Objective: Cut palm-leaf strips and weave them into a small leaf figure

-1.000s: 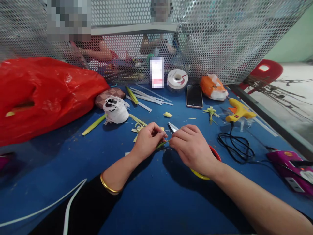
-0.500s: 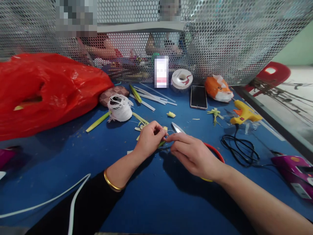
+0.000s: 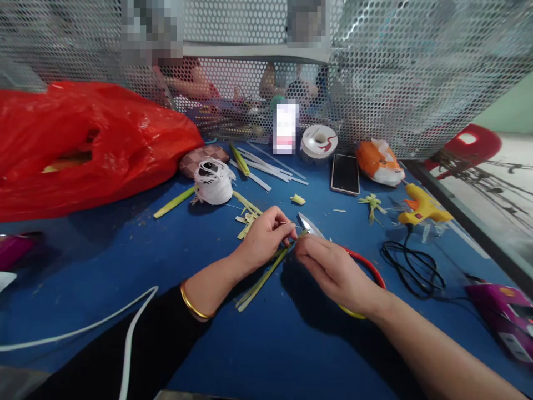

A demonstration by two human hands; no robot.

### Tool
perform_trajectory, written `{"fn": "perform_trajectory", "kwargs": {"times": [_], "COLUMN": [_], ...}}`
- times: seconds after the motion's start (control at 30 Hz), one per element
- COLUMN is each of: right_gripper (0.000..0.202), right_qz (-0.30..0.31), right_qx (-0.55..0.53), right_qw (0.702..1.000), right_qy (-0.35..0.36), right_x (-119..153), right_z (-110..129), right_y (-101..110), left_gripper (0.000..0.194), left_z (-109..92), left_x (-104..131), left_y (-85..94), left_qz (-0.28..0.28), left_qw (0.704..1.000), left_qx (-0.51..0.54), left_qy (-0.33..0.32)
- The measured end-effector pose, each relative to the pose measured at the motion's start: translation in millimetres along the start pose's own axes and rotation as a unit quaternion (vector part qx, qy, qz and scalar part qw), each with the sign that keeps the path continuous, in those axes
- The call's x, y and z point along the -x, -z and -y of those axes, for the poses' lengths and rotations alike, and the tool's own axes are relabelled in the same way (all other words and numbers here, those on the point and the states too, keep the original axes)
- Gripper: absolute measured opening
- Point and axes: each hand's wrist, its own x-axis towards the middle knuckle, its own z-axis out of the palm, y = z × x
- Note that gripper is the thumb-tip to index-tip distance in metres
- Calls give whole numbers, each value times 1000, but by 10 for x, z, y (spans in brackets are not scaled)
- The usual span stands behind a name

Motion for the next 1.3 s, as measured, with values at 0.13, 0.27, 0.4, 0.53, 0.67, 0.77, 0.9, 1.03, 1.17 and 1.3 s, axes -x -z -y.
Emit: {"fn": "perform_trajectory", "kwargs": {"times": [0.13,0.27,0.4,0.53,0.67,0.77,0.9,1.03,1.17,1.3], "right_gripper": [18,18,19,13,15,10,29,29,27,26], "right_qz": [4,10,-5,-56,-110,-100,-108,-91,-76,-62], "right_qx": [1,8,5,-1,36,63,100,118,133,147], "right_qw": [1000,1000,1000,995,983,987,984,984,982,980], "right_qy": [0,-9,-28,-85,-145,-112,-98,-99,-110,-117], "right_x": [12,20,19,24,23,5,-21,-22,-17,-20], "right_z": [2,2,5,-19,-71,-78,-46,-46,-65,-75], "right_y": [6,17,30,-6,-56,-58,-44,-61,-79,-90], "left_gripper": [11,11,13,14,14,14,14,14,13,13], "left_z": [22,42,41,16,2,-7,-18,-11,10,39], "left_x": [11,-6,-49,-49,-10,6,17,36,47,47], "left_y": [-10,5,61,73,27,-1,-16,-31,-41,-31], "left_qz": [-10,-21,-50,-49,-39,-32,-9,10,17,13], "left_qw": [998,996,995,998,999,999,1000,998,995,987], "left_qx": [-42,-65,-61,-35,-22,-16,-25,-51,-89,-144], "left_qy": [-41,-55,-61,-37,-6,1,-4,-30,-49,-68]}}
